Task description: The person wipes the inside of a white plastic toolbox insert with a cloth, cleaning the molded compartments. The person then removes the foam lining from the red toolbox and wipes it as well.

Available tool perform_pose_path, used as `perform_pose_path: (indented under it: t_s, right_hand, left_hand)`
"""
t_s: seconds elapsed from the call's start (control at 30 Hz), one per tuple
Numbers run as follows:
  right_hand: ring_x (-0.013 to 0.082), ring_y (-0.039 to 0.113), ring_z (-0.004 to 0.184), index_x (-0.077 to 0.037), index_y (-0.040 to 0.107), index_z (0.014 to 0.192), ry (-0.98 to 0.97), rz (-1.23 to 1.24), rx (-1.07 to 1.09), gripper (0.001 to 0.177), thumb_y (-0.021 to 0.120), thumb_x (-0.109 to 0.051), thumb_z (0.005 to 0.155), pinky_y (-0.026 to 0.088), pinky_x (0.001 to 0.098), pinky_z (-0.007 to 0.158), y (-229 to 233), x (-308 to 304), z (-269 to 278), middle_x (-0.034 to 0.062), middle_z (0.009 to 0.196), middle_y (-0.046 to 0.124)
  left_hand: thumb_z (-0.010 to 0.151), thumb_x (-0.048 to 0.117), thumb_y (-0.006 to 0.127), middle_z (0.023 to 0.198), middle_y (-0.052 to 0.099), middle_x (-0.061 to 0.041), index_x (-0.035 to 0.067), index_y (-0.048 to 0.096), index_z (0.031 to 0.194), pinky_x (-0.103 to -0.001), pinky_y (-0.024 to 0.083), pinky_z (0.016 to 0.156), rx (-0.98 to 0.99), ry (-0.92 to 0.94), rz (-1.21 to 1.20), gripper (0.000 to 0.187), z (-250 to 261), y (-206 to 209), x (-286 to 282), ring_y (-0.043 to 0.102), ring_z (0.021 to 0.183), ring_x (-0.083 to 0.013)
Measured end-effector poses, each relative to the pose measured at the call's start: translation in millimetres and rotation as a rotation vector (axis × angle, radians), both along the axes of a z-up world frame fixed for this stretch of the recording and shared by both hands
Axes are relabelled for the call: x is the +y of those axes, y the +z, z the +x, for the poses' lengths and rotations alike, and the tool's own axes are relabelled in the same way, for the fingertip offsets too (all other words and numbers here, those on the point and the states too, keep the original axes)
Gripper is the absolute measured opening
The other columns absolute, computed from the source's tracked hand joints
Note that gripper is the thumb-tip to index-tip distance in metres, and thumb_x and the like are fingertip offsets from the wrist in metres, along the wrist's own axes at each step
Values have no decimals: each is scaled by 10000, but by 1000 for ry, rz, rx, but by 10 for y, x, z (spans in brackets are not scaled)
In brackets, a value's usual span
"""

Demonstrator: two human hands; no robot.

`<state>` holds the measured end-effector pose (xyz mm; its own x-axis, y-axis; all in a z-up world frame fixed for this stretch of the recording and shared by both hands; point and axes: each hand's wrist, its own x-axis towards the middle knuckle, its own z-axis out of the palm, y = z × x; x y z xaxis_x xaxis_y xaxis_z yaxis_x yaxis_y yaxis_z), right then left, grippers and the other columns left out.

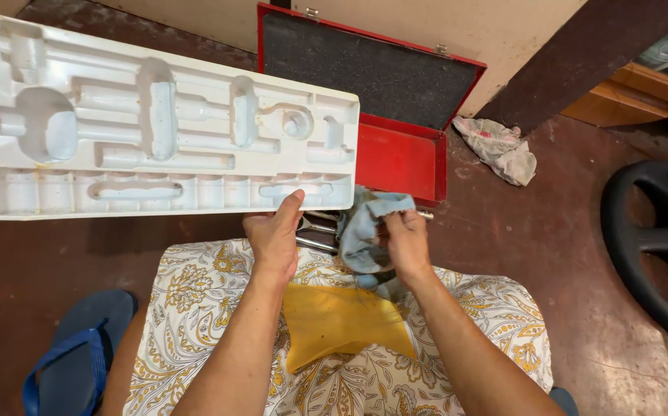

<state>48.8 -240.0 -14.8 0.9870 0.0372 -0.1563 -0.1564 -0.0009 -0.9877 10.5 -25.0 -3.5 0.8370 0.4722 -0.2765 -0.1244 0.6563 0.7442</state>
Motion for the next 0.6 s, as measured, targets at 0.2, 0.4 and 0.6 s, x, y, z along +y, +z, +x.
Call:
perform_pose_path:
  t_s: [0.2,0.4,0.6]
  right_hand:
    - [95,540,620,-22,698,1006,-19,-397,2,187,718,-184,915,427,267,533,453,412,-138,58,763,659]
    - [161,720,736,-13,688,1054,2,-545,14,254,734,-129,832,563,314,676,668,522,-20,78,853,755]
    - [198,729,821,-2,657,1129,88,-555,-15,321,687,-51,814,573,339,751,528,444,14,104,942,756]
  left_hand:
    - [801,-53,755,1097,681,-60,4,621,1186,-290,544,805,-61,-53,51,411,6,0,-155,665,942,-148]
    - [815,-78,752,1165,682,-63,-25,606,1241,-292,520,944,-174,-122,142,453,-35,28,-204,657,1047,-162]
    - [823,-73,757,1149,686,-67,-16,613,1218,-290,532,927,-136,-107,211,425,-18,-24,-223,668,1027,-161]
